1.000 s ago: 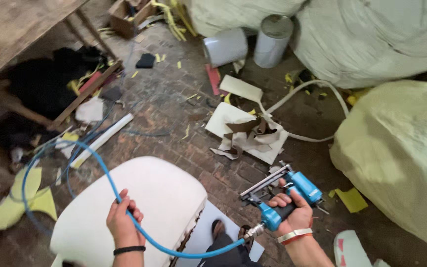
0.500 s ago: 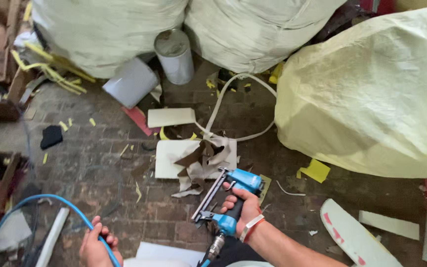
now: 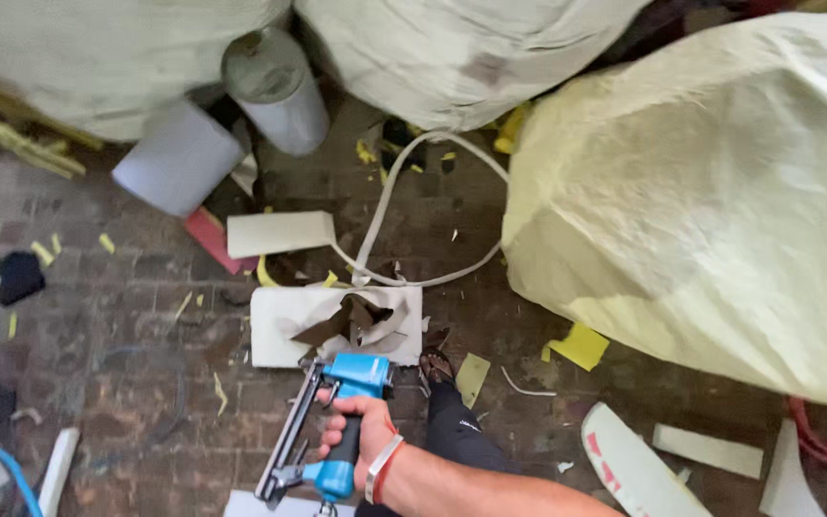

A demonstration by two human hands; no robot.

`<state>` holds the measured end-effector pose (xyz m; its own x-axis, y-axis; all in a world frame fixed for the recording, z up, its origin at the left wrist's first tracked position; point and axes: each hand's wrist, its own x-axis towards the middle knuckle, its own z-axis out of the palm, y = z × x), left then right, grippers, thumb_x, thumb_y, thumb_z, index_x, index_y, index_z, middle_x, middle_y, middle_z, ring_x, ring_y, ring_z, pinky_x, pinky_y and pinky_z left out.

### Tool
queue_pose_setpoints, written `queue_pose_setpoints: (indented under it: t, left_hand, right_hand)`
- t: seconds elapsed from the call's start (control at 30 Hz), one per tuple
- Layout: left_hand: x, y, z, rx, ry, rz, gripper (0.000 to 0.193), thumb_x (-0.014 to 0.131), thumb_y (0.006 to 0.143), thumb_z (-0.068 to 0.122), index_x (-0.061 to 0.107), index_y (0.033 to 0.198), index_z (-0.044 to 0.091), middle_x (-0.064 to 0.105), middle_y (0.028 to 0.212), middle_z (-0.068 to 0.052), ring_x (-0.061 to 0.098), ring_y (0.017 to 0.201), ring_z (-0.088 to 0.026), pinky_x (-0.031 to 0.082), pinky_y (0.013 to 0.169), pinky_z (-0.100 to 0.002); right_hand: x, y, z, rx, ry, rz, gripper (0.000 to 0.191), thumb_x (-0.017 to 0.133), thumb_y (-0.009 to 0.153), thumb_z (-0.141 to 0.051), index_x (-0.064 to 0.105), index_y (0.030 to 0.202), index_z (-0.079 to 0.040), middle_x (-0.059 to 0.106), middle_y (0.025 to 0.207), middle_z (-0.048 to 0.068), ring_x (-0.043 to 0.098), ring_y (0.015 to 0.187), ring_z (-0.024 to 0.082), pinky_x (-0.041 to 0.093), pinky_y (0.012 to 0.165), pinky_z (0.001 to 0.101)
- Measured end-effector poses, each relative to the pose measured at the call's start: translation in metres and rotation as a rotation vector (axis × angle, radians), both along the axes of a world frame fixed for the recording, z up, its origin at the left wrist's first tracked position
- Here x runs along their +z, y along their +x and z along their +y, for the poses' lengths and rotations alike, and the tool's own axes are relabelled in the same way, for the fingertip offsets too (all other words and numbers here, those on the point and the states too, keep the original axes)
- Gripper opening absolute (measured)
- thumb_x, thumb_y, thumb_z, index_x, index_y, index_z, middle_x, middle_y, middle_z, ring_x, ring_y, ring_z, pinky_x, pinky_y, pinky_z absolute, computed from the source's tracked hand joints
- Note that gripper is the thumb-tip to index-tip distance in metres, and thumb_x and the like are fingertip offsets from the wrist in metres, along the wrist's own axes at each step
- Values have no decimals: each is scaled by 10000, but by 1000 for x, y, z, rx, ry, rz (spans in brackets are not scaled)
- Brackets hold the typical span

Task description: The person uses a pneumatic staple gun to attach a white fabric cover to a wooden chair frame. They pull and smooth the fabric while stapling along the edges of the headrest and backrest, then reload the staple gun from a nearby container and continue securing the fabric.

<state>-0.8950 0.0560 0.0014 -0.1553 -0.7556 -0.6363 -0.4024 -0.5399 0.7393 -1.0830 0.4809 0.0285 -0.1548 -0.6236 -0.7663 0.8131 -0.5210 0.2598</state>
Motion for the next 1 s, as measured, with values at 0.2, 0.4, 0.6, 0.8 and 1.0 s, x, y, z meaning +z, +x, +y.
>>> queue_pose_setpoints:
  t: [0.2, 0.4, 0.6, 0.8, 1.0]
  left_hand:
    - [3, 131, 6, 138, 13, -10, 362, 593, 1039, 246, 630, 1399, 247, 589, 846, 22, 489, 612, -147, 407, 544, -348]
    - [9, 213, 20, 320, 45, 112, 402, 598, 1048, 269, 621, 1448, 270, 609, 877, 19, 505, 636, -163, 426, 570, -375]
    - [12, 297, 38, 593, -91, 291, 377, 607, 1016, 215, 666, 1383, 153, 604, 867, 10, 529, 655, -124, 437, 570, -298]
    - [2, 348, -41, 774, -170, 394, 324, 624, 990, 191, 671, 1291, 82, 614, 826, -10, 528, 619, -119, 445, 536, -273]
    - [29, 413, -131, 855, -181, 389, 328, 658, 955, 157, 688, 1270, 67, 678, 846, -68, 572, 602, -150, 457, 530, -290]
  right_hand:
    - [24, 31, -33, 58, 6, 4, 264, 606, 854, -181, 723, 1081, -116, 486, 627, -36, 478, 561, 129, 484, 581, 331]
    - [40, 5, -105, 219, 13, 120, 284, 598, 851, -178, 709, 1102, -104, 478, 616, -30, 466, 546, 130, 484, 578, 345]
    - [43, 28, -223, 396, -119, 314, 286, 603, 862, -183, 674, 1115, -69, 461, 607, -27, 476, 552, 129, 491, 611, 351]
    - [34, 83, -369, 494, -181, 430, 266, 602, 878, -186, 658, 1095, -44, 456, 610, -22, 474, 568, 138, 472, 638, 343]
    - [54, 159, -520, 559, -191, 529, 400, 620, 899, -239, 659, 1240, -35, 458, 641, -33, 470, 593, 116, 467, 660, 312]
